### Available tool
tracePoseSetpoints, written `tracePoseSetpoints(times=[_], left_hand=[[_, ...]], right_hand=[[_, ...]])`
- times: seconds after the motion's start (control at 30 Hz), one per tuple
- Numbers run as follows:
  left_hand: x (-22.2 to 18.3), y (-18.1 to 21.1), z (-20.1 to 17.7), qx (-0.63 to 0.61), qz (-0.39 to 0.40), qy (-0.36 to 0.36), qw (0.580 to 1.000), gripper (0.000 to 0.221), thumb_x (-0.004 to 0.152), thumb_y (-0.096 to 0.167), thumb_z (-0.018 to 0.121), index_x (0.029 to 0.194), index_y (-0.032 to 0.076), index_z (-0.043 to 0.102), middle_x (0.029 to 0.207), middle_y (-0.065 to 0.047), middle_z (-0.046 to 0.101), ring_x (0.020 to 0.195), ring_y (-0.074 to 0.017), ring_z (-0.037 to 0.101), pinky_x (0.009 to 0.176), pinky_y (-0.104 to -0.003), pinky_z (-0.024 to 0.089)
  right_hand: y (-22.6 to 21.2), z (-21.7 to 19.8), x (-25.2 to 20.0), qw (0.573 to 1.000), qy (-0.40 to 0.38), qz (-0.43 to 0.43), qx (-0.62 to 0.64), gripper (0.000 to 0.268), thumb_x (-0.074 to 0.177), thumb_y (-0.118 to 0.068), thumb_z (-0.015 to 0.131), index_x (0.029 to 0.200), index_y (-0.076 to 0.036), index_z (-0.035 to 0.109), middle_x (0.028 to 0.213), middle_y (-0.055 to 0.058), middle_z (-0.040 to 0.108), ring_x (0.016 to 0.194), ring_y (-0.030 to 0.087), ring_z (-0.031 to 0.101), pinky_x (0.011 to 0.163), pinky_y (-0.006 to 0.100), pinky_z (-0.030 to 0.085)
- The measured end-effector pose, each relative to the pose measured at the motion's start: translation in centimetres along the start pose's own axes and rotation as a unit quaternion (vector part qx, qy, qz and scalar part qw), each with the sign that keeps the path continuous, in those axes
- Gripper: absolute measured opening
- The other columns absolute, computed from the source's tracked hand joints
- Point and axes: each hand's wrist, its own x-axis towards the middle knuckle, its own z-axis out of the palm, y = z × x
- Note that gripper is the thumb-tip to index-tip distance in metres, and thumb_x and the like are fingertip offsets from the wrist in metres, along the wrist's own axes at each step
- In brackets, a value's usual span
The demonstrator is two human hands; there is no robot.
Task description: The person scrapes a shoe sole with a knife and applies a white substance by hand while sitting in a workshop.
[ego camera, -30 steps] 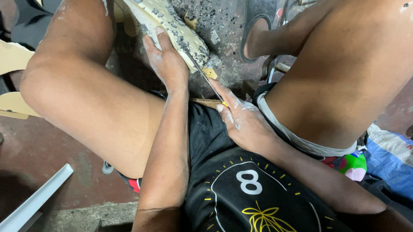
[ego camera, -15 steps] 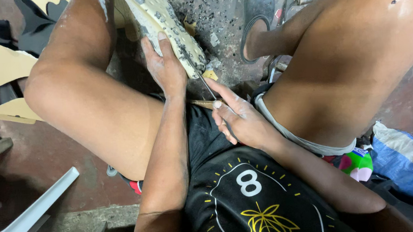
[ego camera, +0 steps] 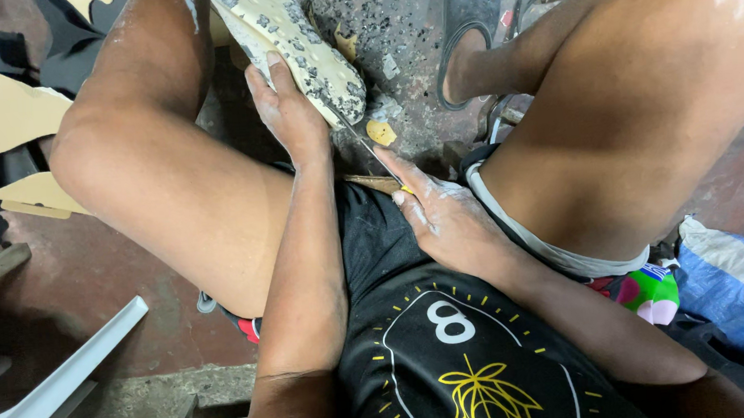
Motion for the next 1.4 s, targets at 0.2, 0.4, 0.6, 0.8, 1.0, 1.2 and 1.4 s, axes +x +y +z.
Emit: tracePoseSetpoints(times=[0.2, 0.4, 0.6, 0.8, 1.0, 1.2, 1.4], left_hand=[[-1.4, 2.4, 0.1, 0.136, 0.056, -0.013, 0.989, 0.03, 0.108, 0.029, 0.053, 0.119, 0.002, 0.059, 0.108, -0.016, 0.072, 0.099, -0.022, 0.069, 0.092, -0.036, 0.052], [-2.3, 2.7, 0.0, 0.138, 0.065, -0.049, 0.987, 0.032, 0.107, 0.029, 0.054, 0.122, 0.002, 0.058, 0.107, -0.016, 0.072, 0.098, -0.0219, 0.069, 0.092, -0.035, 0.054], [-1.3, 1.1, 0.2, -0.051, 0.0, -0.08, 0.995, 0.031, 0.11, 0.024, 0.051, 0.124, -0.002, 0.06, 0.113, -0.012, 0.068, 0.101, -0.0179, 0.062, 0.093, -0.032, 0.051], [-0.7, 1.2, 0.0, -0.201, -0.053, -0.097, 0.973, 0.029, 0.109, 0.022, 0.052, 0.122, -0.003, 0.058, 0.112, -0.01, 0.066, 0.101, -0.0154, 0.06, 0.092, -0.031, 0.05], [-0.4, 1.6, -0.3, -0.18, 0.027, -0.13, 0.975, 0.026, 0.111, 0.021, 0.054, 0.124, -0.001, 0.058, 0.113, -0.008, 0.065, 0.101, -0.0126, 0.058, 0.094, -0.029, 0.049], [-1.2, 1.5, -0.2, -0.189, 0.026, -0.143, 0.971, 0.024, 0.112, 0.019, 0.054, 0.124, -0.001, 0.057, 0.114, -0.008, 0.065, 0.103, -0.0126, 0.059, 0.095, -0.029, 0.049], [-1.1, 2.7, -0.5, -0.31, -0.066, -0.179, 0.932, 0.034, 0.11, 0.023, 0.049, 0.135, 0.0, 0.055, 0.121, -0.01, 0.065, 0.11, -0.0175, 0.064, 0.098, -0.033, 0.051]], right_hand=[[0.3, 0.3, 0.5, 0.999, 0.029, -0.024, 0.002, 0.058, 0.103, -0.017, 0.049, 0.158, -0.026, 0.033, 0.133, 0.025, 0.063, 0.121, 0.045, 0.06, 0.101, 0.051, 0.046], [0.1, 0.5, 1.2, 0.998, 0.041, 0.021, 0.047, 0.06, 0.104, -0.018, 0.048, 0.161, -0.028, 0.034, 0.079, 0.017, 0.069, 0.071, 0.028, 0.069, 0.074, 0.04, 0.055], [-0.5, -0.2, 0.2, 0.966, -0.033, 0.096, 0.238, 0.058, 0.103, -0.023, 0.045, 0.158, -0.031, 0.033, 0.07, -0.002, 0.049, 0.05, 0.009, 0.042, 0.049, 0.029, 0.043], [-0.4, -0.3, -0.3, 0.982, -0.042, 0.039, 0.181, 0.056, 0.107, -0.023, 0.046, 0.162, -0.03, 0.033, 0.071, -0.002, 0.05, 0.057, 0.006, 0.045, 0.055, 0.023, 0.047], [-1.4, -0.2, -0.4, 0.948, -0.068, 0.101, 0.295, 0.058, 0.105, -0.021, 0.044, 0.161, -0.032, 0.033, 0.067, -0.003, 0.046, 0.051, 0.007, 0.039, 0.046, 0.025, 0.041], [-0.6, 0.4, 0.1, 0.986, 0.021, -0.074, 0.146, 0.057, 0.111, -0.016, 0.044, 0.165, -0.024, 0.029, 0.069, -0.002, 0.052, 0.057, 0.004, 0.048, 0.056, 0.02, 0.047], [-0.5, -0.8, -0.2, 0.931, -0.058, -0.035, 0.359, 0.057, 0.109, -0.02, 0.04, 0.164, -0.024, 0.023, 0.069, -0.002, 0.05, 0.049, 0.005, 0.044, 0.047, 0.021, 0.045]])
